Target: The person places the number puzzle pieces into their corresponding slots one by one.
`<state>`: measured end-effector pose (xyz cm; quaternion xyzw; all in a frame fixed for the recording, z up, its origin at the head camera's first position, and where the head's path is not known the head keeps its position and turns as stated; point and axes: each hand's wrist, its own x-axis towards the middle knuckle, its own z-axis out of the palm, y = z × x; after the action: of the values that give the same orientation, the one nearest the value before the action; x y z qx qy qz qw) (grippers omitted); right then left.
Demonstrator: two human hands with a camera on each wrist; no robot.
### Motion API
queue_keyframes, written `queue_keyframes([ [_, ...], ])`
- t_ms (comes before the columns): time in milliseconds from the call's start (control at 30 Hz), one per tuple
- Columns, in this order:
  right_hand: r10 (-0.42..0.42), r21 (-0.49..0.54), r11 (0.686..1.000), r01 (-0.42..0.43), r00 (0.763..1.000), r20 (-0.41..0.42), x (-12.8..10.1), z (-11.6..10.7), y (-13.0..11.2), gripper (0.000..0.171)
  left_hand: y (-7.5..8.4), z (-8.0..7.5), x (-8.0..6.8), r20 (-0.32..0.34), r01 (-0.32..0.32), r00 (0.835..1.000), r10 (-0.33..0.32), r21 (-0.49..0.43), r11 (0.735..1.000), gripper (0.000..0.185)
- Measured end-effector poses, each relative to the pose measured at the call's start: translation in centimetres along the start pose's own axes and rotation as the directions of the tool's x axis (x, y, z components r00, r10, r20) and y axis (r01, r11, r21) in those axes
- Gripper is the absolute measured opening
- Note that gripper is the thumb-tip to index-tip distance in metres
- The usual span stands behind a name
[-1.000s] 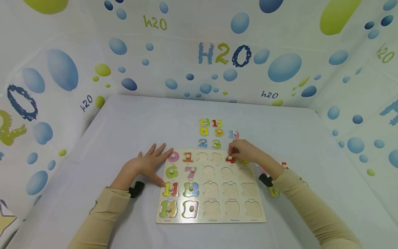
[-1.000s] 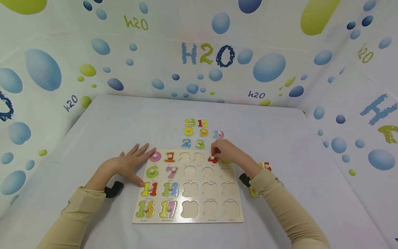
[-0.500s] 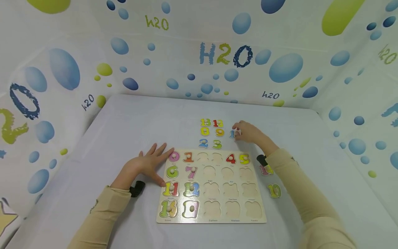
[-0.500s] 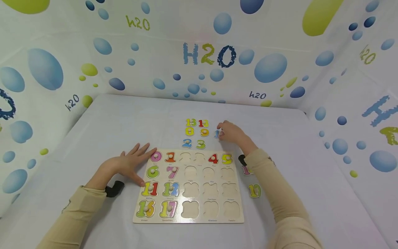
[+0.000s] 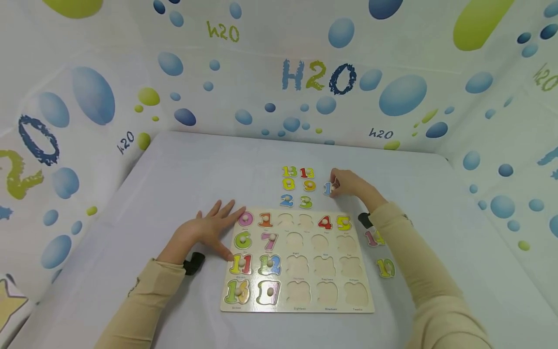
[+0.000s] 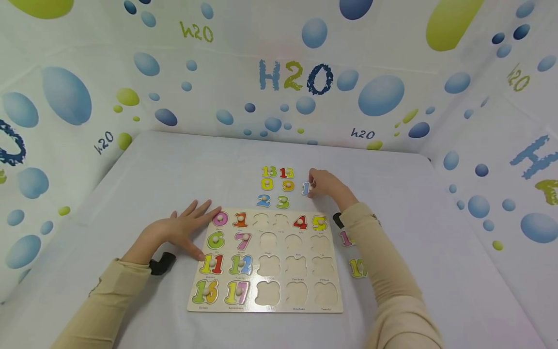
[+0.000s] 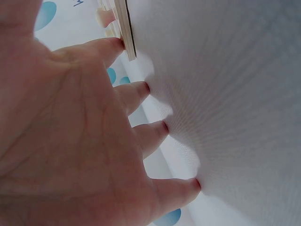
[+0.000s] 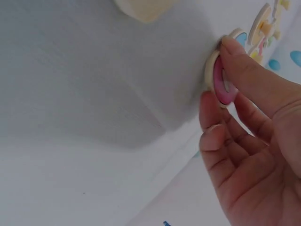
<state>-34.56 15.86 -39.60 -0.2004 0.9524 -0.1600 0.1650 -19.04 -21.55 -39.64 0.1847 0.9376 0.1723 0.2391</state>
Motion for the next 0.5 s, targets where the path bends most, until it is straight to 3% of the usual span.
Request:
queue_keyframes([
  [200, -0.059, 0.02, 0.998, 0.061, 0.994, -0.093, -1.3, 0.3, 0.5, 0.032, 0.1, 0.0, 0.1, 0.0, -0.002, 1.0, 0.002, 0.006, 1.0, 0.12],
  [500, -0.155, 0.073, 0.982, 0.174, 0.965, -0.214, -4.8, 0.2, 0.8, 0.013, 0.1, -0.2, 0.0, 0.008, 0.002, 1.0, -0.002, 0.009, 1.0, 0.121],
])
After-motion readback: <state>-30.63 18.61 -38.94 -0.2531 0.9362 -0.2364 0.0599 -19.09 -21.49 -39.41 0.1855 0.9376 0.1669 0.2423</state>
